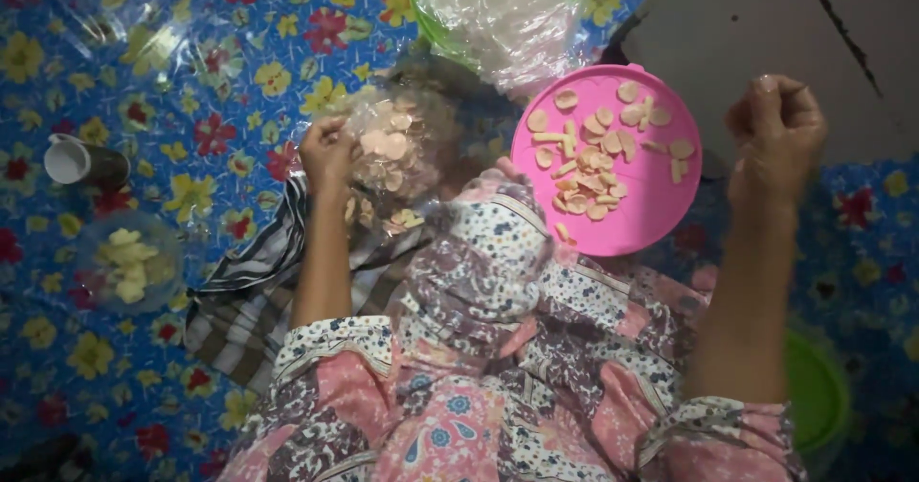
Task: Bagging small food slices from a plate into a plastic bag
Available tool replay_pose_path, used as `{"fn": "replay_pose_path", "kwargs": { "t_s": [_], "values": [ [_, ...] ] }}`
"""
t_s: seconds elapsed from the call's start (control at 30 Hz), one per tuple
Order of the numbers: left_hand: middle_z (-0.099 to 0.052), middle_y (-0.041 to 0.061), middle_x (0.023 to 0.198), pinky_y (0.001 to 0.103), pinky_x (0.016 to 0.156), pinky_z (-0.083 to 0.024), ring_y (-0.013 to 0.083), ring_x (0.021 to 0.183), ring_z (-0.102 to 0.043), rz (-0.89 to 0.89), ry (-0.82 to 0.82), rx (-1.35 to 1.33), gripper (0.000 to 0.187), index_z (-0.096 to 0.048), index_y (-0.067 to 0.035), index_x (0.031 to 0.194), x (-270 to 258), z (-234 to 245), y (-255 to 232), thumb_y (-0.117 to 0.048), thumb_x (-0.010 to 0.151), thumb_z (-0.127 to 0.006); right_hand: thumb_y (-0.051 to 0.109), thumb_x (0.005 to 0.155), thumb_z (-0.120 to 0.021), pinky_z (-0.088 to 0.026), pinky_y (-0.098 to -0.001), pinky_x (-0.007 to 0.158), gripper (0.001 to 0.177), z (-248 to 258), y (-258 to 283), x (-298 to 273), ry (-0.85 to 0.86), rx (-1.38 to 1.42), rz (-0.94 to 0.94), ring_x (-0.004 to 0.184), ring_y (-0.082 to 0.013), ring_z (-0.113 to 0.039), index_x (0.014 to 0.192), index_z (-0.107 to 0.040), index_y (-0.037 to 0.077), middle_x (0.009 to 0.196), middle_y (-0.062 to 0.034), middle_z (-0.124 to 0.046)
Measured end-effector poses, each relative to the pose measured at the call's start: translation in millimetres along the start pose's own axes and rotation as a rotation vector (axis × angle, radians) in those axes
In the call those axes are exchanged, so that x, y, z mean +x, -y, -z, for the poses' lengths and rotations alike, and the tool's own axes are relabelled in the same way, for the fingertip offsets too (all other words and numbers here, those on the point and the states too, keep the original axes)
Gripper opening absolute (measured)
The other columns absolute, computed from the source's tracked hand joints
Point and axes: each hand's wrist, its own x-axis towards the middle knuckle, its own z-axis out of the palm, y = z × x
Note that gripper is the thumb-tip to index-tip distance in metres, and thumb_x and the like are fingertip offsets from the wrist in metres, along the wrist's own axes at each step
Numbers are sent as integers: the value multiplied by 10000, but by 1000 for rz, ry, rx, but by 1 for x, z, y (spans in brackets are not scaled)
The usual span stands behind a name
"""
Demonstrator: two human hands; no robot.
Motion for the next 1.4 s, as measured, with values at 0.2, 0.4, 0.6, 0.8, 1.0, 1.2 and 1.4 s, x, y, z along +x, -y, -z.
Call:
{"fn": "replay_pose_path", "kwargs": {
  "t_s": [0.2, 0.4, 0.6, 0.8, 1.0, 1.2, 1.4],
  "values": [
    [-449, 189, 1141, 354, 856, -441, 341, 982, -522, -250, -159, 672, 540, -551, -185, 1125, 36, 16, 56, -149, 610, -710, 173, 978, -620, -395, -243, 576, 111, 18, -15, 6, -21, -56, 23, 610, -75, -480, 894, -565, 127, 701, 21, -511],
    [-527, 48, 1096, 292, 735, -537, 201, 966, -524, -334, 60, 534, 296, -586, -182, 1017, -25, -73, -46, -22, 770, -613, 165, 1015, -599, -380, -275, 593, 145, 29, -17, 7, 39, -48, 82, 602, -97, -431, 897, -523, 124, 689, 7, -457],
    [-571, 110, 882, 322, 742, -506, 264, 812, -611, -1143, 308, 398, 237, -612, -34, 943, 3, -170, -52, 4, 709, -605, 181, 967, -606, -416, -206, 599, 101, 15, -3, -3, -18, -69, 22, 624, -45, -474, 892, -553, 140, 721, 43, -503],
    [-485, 82, 1028, 453, 676, -457, 313, 945, -499, -1240, 244, 763, 395, -546, -124, 1052, -11, -226, -105, -127, 720, -760, 208, 941, -621, -412, -173, 601, 96, 7, 9, -9, -18, -135, -30, 643, -24, -493, 887, -574, 144, 731, 60, -541],
    [-475, 88, 1060, 500, 682, -460, 312, 922, -521, -1231, 197, 1073, 613, -498, -151, 1097, 21, -260, -101, -301, 639, -878, 178, 932, -620, -490, -174, 697, 76, 9, 3, -4, -21, -173, -23, 731, -19, -520, 879, -581, 139, 800, 68, -558],
    [-539, 100, 838, 478, 634, -414, 332, 723, -575, -1336, 208, 964, 245, -588, -128, 769, 48, -267, -96, -116, 638, -795, 176, 932, -620, -467, -179, 643, 79, 6, 8, -7, 8, -124, -62, 683, -18, -485, 890, -562, 142, 753, 72, -511],
    [-620, 77, 841, 490, 647, -447, 315, 775, -612, -1075, 237, 843, 142, -624, -141, 794, 47, -258, -113, -66, 724, -722, 171, 931, -615, -491, -175, 692, 90, -2, 18, -9, 47, -106, -93, 700, -24, -505, 866, -560, 142, 767, 70, -531]
  ]
}}
